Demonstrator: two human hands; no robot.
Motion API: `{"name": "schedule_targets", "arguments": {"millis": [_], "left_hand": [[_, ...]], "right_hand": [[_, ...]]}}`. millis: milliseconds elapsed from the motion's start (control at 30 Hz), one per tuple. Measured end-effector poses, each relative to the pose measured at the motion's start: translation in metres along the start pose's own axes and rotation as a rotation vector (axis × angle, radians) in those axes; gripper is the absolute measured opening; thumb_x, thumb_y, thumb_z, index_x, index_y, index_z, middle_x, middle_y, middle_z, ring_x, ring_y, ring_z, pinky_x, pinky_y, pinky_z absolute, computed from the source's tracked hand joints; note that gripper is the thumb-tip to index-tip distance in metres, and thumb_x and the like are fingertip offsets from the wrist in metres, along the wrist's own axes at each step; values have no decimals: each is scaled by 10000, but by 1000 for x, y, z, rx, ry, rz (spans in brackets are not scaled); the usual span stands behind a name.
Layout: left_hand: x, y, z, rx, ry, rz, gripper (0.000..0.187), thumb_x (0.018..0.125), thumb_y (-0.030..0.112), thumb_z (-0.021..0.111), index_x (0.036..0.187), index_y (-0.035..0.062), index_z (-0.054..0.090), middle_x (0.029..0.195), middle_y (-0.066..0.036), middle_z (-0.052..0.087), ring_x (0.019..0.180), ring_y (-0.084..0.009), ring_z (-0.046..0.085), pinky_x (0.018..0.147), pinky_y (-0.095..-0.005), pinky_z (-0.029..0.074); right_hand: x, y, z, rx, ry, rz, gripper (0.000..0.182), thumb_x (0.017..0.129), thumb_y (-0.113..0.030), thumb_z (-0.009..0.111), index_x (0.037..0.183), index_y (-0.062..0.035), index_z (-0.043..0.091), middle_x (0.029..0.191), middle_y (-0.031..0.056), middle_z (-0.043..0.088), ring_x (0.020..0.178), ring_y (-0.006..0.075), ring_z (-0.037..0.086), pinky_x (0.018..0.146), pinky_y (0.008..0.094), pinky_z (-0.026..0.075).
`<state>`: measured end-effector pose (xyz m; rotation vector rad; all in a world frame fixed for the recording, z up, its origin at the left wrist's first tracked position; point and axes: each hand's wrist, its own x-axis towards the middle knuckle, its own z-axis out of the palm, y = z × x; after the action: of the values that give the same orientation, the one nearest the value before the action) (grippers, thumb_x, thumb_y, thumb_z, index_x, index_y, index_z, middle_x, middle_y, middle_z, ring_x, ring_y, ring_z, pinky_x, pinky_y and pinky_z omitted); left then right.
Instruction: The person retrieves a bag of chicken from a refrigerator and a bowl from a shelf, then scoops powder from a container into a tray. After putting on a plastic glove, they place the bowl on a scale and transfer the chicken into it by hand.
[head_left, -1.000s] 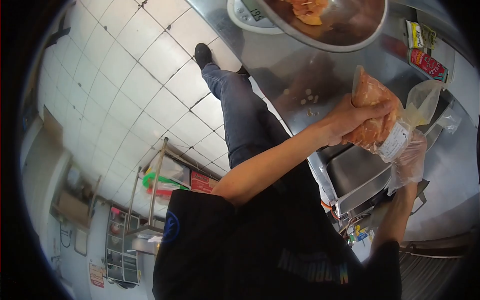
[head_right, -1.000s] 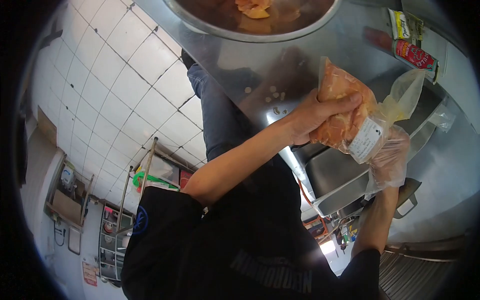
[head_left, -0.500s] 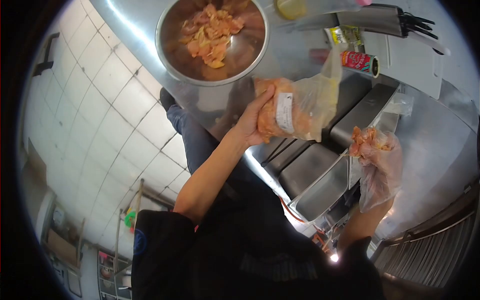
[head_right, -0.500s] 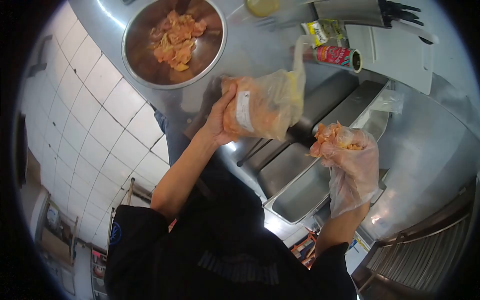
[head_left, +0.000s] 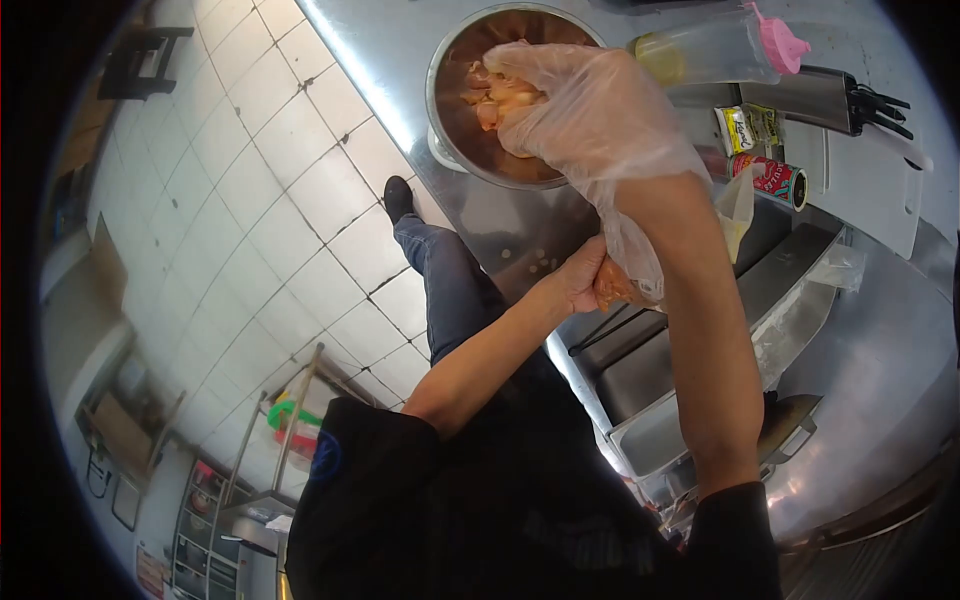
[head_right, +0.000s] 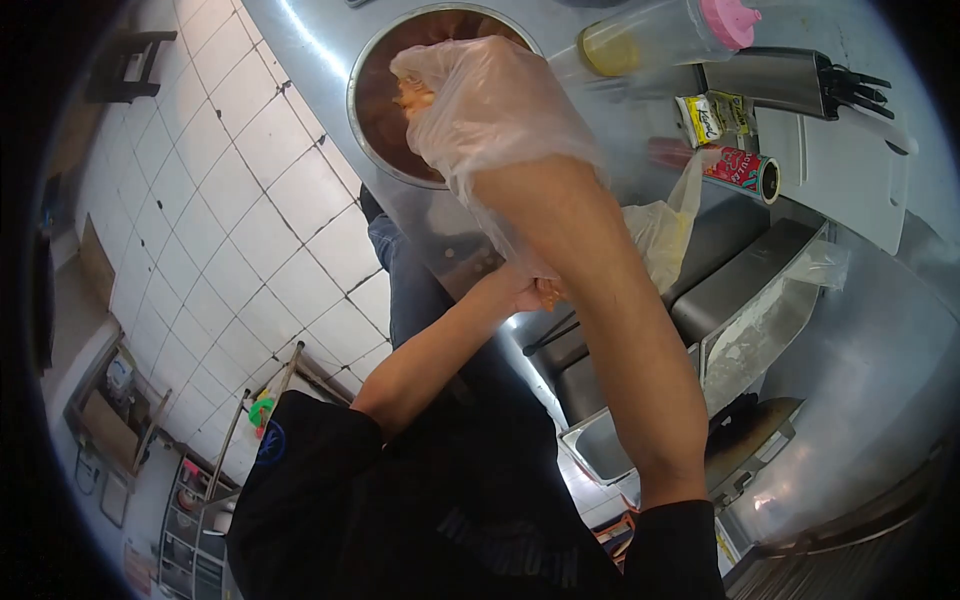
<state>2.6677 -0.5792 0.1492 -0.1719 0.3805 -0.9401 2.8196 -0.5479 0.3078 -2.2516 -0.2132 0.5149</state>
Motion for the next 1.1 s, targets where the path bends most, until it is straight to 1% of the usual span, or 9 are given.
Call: {"name": "schedule_targets", "arguments": {"millis": [167,300,367,433,733,767,867,1000,1100], "left_hand": [[-1,4,14,-56,-163,68,471,928,405,599,1247,66,528,1145,-98,631,1039,-219,645,936,-400,531],[-2,11,32,-51,-78,45,482,930,420,598,1256,72,525,1149,-98,629,1036,-224,648,936,-416,530],[-5,14,35,-41,-106,17,487,931,420,596,1267,77,518,1157,-102,626,1050,-234,643,943,-432,526],[-2,14,34,-59,-127,8,496,928,424,599,1271,77,514,1161,-103,624,1056,-236,639,942,-434,526],[-6,-1,34,54,-67,-9,549,878,436,669,1234,44,521,1109,-112,615,1036,-222,635,879,-430,555],[-7,-2,32,167,-48,2,568,858,437,695,1226,43,518,1088,-109,612,1028,-213,635,874,-421,555],[-14,-3,32,141,-63,43,607,832,447,720,1227,44,496,1072,-103,598,1012,-208,636,853,-400,565],[-15,-8,29,184,-41,53,637,820,448,731,1240,45,473,1104,-107,585,1025,-209,631,827,-381,575],[-19,-10,31,218,-14,68,649,815,453,735,1244,46,468,1106,-107,580,1022,-204,634,801,-375,584]], "right_hand": [[-15,-31,-29,-96,-62,26,529,734,-53,703,1251,4,607,1193,126,663,1077,200,640,893,255,506],[-81,-37,-93,245,76,187,566,738,-59,756,1257,60,562,1223,202,623,1029,239,658,840,320,530],[-117,-43,-111,162,297,234,401,739,-51,802,1098,53,655,1009,162,706,874,212,689,747,283,551],[-151,-34,-131,21,435,531,352,756,-39,789,1075,39,663,972,153,715,765,169,681,622,240,529],[-202,74,-78,234,303,789,213,788,13,701,998,15,666,782,61,661,576,99,584,468,212,443],[-210,83,-69,295,340,581,217,794,-3,692,1006,22,656,766,46,642,555,86,560,469,234,440],[-207,91,-66,-157,134,549,232,784,-21,718,998,33,648,800,49,654,638,97,587,543,247,472],[-204,98,-52,-19,149,479,279,786,-50,730,1033,36,630,907,60,665,777,118,613,666,252,496],[-204,99,-54,-284,-46,507,336,773,-59,744,1069,31,613,1033,71,656,898,136,610,768,257,490]]}}
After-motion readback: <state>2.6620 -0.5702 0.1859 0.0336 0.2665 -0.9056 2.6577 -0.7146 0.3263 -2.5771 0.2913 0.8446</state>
